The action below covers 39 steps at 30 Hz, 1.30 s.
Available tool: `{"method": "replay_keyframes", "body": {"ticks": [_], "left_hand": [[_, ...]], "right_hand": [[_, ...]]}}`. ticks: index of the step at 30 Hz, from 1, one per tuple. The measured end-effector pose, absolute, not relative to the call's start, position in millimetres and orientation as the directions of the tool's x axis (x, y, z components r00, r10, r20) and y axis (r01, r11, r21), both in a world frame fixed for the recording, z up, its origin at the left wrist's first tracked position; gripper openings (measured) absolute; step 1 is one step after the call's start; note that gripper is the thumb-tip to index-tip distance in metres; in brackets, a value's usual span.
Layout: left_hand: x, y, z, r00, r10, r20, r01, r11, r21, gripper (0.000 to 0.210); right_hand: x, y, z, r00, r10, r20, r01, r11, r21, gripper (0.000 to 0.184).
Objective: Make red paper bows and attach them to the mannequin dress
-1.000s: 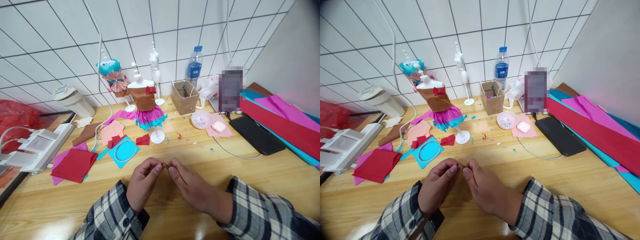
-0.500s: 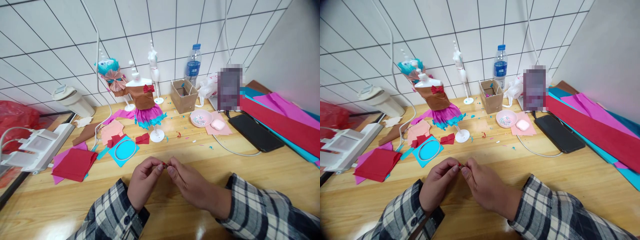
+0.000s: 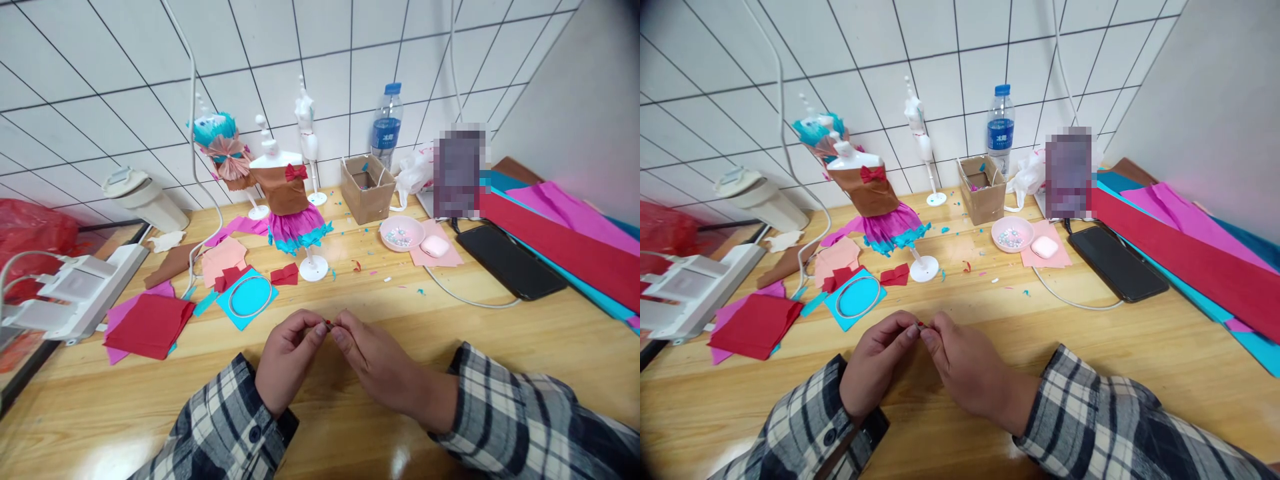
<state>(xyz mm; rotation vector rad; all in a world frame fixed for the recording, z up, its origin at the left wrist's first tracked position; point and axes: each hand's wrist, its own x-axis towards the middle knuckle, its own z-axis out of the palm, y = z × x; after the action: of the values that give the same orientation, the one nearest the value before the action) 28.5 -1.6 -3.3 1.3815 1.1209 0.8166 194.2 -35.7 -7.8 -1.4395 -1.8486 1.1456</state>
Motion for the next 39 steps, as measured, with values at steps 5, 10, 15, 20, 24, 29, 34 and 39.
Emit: {"method": "replay_keyframes", "body": {"ticks": [5, 10, 15, 20, 24, 29, 34, 39], "left_hand": [[30, -1, -2, 0.3, 0.942, -0.151, 0.16, 0.107, 0.981, 0.026], [26, 2, -1, 0.348, 0.918, -0.187, 0.128, 0.151, 0.98, 0.03], [25, 5, 4, 0.505, 0.842, -0.189, 0.201, 0.099, 0.975, 0.034], [25, 5, 3, 0.518, 0.836, -0.18, 0.24, 0.06, 0.969, 0.034], [24, 4, 1, 0.513, 0.839, -0.183, 0.313, 0.016, 0.95, 0.035], [24, 3, 3, 0.48, 0.86, -0.172, 0.294, 0.026, 0.955, 0.032], [24, 4, 4, 0.444, 0.888, -0.118, 0.216, 0.022, 0.976, 0.033], [27, -2, 0, 0.55, 0.825, -0.129, 0.057, 0.117, 0.991, 0.029]], "right_hand": [[192, -35, -8, -0.264, 0.963, -0.058, 0.516, 0.09, -0.852, 0.03], [205, -27, -6, -0.252, 0.967, 0.036, 0.362, 0.128, -0.923, 0.03], [216, -20, -3, -0.301, 0.95, 0.087, 0.298, 0.18, -0.937, 0.037], [214, -19, -3, -0.24, 0.968, 0.066, 0.353, 0.151, -0.923, 0.021], [213, -18, -1, -0.22, 0.975, 0.022, 0.388, 0.109, -0.915, 0.011], [214, -18, 2, -0.187, 0.982, 0.021, 0.399, 0.095, -0.912, 0.01], [217, -21, 3, -0.023, 0.967, 0.254, 0.522, 0.228, -0.822, 0.015], [218, -28, -2, -0.178, 0.842, 0.51, 0.618, 0.499, -0.608, 0.007]]}}
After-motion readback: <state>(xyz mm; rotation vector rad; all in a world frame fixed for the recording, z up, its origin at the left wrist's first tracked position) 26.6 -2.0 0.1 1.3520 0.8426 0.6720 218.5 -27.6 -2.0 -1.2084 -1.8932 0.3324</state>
